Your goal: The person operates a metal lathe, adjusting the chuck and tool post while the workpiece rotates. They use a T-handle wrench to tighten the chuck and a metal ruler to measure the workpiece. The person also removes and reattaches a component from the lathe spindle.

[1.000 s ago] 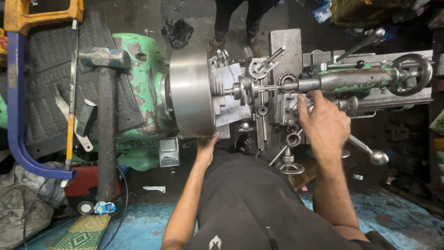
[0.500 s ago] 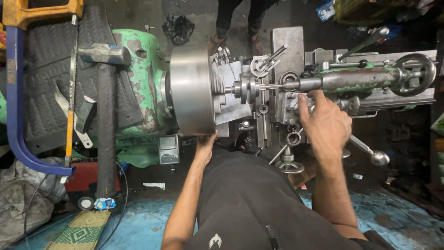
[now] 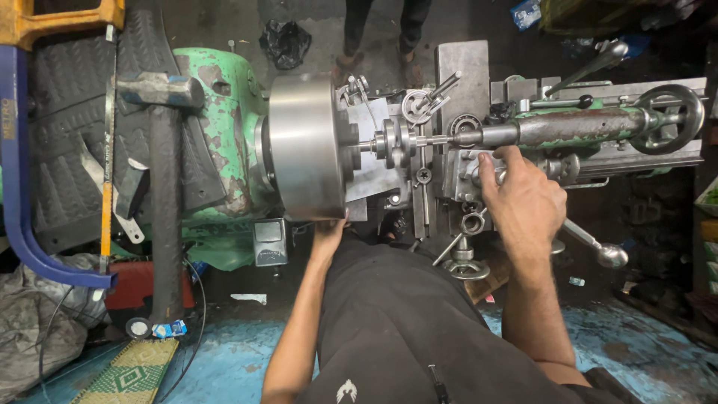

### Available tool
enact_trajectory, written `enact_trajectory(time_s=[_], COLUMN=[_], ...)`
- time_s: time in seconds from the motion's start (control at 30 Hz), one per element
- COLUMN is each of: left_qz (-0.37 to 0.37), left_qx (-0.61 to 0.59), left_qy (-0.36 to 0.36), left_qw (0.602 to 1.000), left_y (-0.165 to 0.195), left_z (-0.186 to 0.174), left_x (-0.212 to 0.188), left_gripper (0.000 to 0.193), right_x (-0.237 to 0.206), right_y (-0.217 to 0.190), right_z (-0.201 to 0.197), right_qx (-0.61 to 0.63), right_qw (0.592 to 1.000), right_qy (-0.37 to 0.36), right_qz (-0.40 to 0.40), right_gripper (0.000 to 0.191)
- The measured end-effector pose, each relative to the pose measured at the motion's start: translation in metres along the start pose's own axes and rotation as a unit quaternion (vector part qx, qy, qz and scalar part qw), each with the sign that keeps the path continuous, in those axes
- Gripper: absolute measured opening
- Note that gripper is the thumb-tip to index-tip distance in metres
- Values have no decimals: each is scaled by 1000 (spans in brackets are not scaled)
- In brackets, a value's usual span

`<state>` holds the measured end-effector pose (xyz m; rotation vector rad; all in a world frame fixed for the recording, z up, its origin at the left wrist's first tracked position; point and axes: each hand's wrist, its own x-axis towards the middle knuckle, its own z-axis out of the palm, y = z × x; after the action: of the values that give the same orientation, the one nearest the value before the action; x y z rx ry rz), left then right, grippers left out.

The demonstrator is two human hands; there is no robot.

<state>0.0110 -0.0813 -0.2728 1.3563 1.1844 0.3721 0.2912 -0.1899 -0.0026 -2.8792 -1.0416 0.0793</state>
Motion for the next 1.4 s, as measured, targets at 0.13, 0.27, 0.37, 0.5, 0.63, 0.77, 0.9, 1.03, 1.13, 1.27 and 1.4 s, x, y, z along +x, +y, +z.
enact_trajectory(time_s=[0.13,0.27,0.37,0.5,0.63,0.77,0.9,1.03,1.13,1.27,1.4], left_qz=[54,155,137,128,-34,146,88,66,90,95,109], left_qx=[298,427,532,424,269,332,278,276,275,281,311], left_qy=[58,215,302,306,303,273,262,263,263,239,149], left_qw=[951,865,779,843,913,891,920,922,920,925,932], left_y=[32,59,52,20,-5,-14,-16,-19,-22,-23,-10], left_z=[-24,-57,-75,-97,-127,-143,-144,-143,-146,-149,-157], left_x=[-38,-80,-88,-78,-68,-64,-62,-62,-62,-63,-58], left_gripper=[35,42,52,51,49,40,41,40,41,57,81], right_x=[1,1,1,2,1,0,1,1,1,1,2], right_y=[0,0,0,1,2,2,0,0,0,0,-1], right_z=[-1,0,2,5,6,7,6,5,4,4,3], right_qx=[2,-13,-12,-22,-28,-12,-19,-15,-5,3,-1], right_qw=[1000,1000,1000,1000,1000,1000,1000,1000,1000,1000,1000], right_qy=[-8,-21,-17,0,9,6,0,-5,0,-2,-7], right_qz=[-1,7,7,0,-7,-8,-1,0,-4,-4,-1], right_gripper=[38,39,39,38,37,37,37,37,36,35,35])
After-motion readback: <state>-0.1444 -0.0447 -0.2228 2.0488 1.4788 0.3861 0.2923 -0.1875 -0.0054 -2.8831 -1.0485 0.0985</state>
